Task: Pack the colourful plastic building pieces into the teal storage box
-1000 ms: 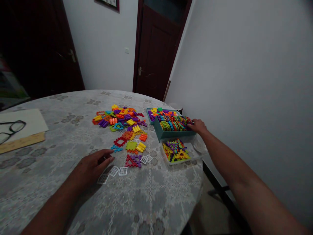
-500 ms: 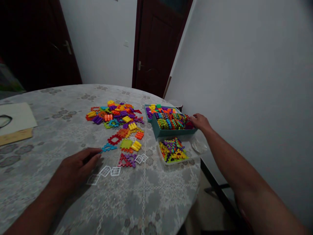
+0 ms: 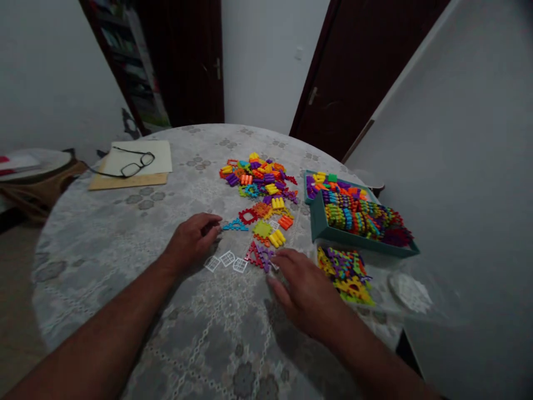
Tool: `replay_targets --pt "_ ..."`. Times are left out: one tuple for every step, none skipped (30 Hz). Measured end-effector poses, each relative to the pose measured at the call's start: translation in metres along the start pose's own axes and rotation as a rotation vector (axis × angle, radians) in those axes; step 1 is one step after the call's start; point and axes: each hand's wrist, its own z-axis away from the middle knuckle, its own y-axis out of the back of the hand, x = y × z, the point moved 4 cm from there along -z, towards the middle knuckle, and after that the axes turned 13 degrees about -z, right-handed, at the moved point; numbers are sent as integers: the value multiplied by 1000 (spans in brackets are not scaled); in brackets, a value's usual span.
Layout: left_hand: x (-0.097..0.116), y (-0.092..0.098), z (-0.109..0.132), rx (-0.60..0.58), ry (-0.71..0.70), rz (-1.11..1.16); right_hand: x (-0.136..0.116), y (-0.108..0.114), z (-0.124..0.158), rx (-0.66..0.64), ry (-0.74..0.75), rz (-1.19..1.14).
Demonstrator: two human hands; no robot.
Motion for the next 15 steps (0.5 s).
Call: replay_targets --pt "1 -1 1 -4 -25 -1 0 -17 -6 -76 -54 22" --pt "2 -2 1 -10 -49 -1 2 -31 -11 -127 -109 45" --pt "3 -2 2 -14 -71 -2 6 -40 -16 -151 -160 65" --pt "4 -2 2 -19 -89 -3 10 -46 -20 -152 -202 81" --pt "5 -2 2 -20 -102 -5 13 -50 -24 -136 -233 93" --pt "5 -2 2 -21 -112 -5 17 -52 -27 -113 -253 103" --pt "6 -2 2 -23 -120 -5 20 -54 -29 -89 -264 111" --pt "6 -3 2 -27 -127 -3 22 -55 -31 -69 -270 118" --pt "6 -3 2 -31 -131 0 23 -56 -32 -54 -271 123" --pt "6 -3 2 -35 -133 3 24 -57 -33 -43 -269 127" --pt "6 -3 2 -37 -135 6 26 -58 -34 -31 -269 132" --pt "6 -3 2 -35 -137 9 27 -59 -35 -23 -271 136" --pt "6 -3 2 -33 -140 13 28 -59 -36 -18 -272 141" --pt "6 -4 2 -30 -146 16 30 -59 -37 -16 -270 143" --pt "7 -4 2 -31 -158 20 32 -59 -38 -12 -268 144"
